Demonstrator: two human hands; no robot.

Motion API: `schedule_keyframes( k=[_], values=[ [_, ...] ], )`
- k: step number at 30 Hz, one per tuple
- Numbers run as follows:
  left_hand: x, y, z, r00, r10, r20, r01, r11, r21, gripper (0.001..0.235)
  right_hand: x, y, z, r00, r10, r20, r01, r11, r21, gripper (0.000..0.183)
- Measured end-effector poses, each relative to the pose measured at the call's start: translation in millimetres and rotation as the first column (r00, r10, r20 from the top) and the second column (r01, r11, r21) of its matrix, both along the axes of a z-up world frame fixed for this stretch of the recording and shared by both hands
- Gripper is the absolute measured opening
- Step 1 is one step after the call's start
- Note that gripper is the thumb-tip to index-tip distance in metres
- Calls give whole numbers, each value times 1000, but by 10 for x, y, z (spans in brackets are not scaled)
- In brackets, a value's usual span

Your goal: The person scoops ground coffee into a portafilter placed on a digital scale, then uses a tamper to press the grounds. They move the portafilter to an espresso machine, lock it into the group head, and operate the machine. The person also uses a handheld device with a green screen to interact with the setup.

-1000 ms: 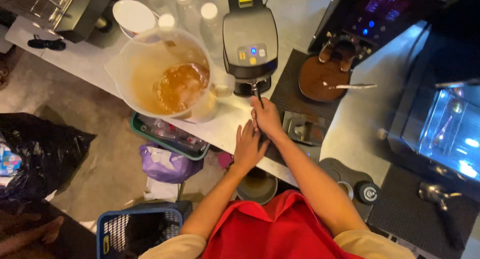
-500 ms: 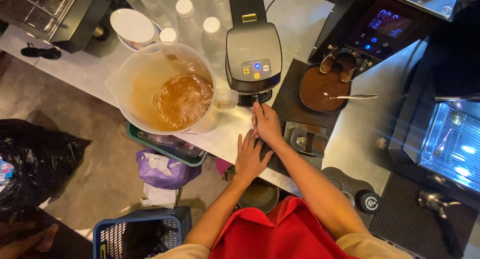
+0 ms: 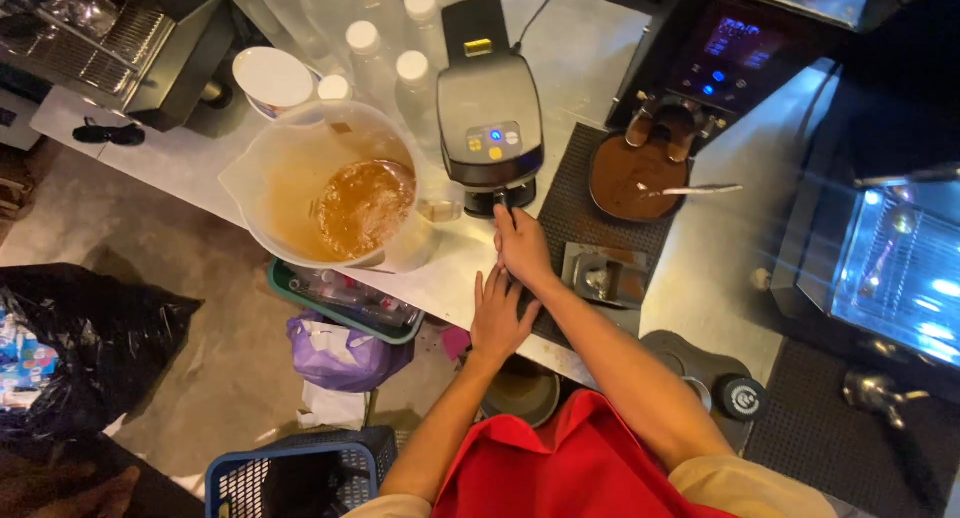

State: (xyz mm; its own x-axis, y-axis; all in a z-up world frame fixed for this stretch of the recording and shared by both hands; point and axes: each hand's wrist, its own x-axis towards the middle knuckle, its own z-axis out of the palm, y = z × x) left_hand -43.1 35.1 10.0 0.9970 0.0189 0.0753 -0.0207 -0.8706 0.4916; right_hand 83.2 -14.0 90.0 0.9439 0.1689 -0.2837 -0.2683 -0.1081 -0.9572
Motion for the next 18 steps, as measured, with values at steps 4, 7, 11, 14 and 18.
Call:
schedule_keyframes(
  k=[4, 7, 11, 14, 18],
  values=[
    [-21, 0, -74, 998, 2, 70, 1, 999, -38, 60, -341, -399, 179, 997, 67, -46, -64, 996, 55, 46],
    [-105, -27, -57, 962, 31, 271, 12, 988, -153, 42, -869, -1208, 334, 968, 248, -46, -239, 959, 150, 44],
    [-403, -624, 365, 922, 5, 388, 94, 967, -235, 30, -1504, -2810, 1044, 910, 331, -248, -277, 933, 229, 36],
    [-533, -1566, 804, 901, -182, 394, 315, 898, -306, 20, -1832, -3979, 1101, 928, 192, -320, -125, 968, 219, 37],
    [-609, -3081, 886, 775, -499, 387, 627, 680, -380, 14, -2026, -5212, 910, 952, -179, -248, 259, 904, 341, 33]
  ],
)
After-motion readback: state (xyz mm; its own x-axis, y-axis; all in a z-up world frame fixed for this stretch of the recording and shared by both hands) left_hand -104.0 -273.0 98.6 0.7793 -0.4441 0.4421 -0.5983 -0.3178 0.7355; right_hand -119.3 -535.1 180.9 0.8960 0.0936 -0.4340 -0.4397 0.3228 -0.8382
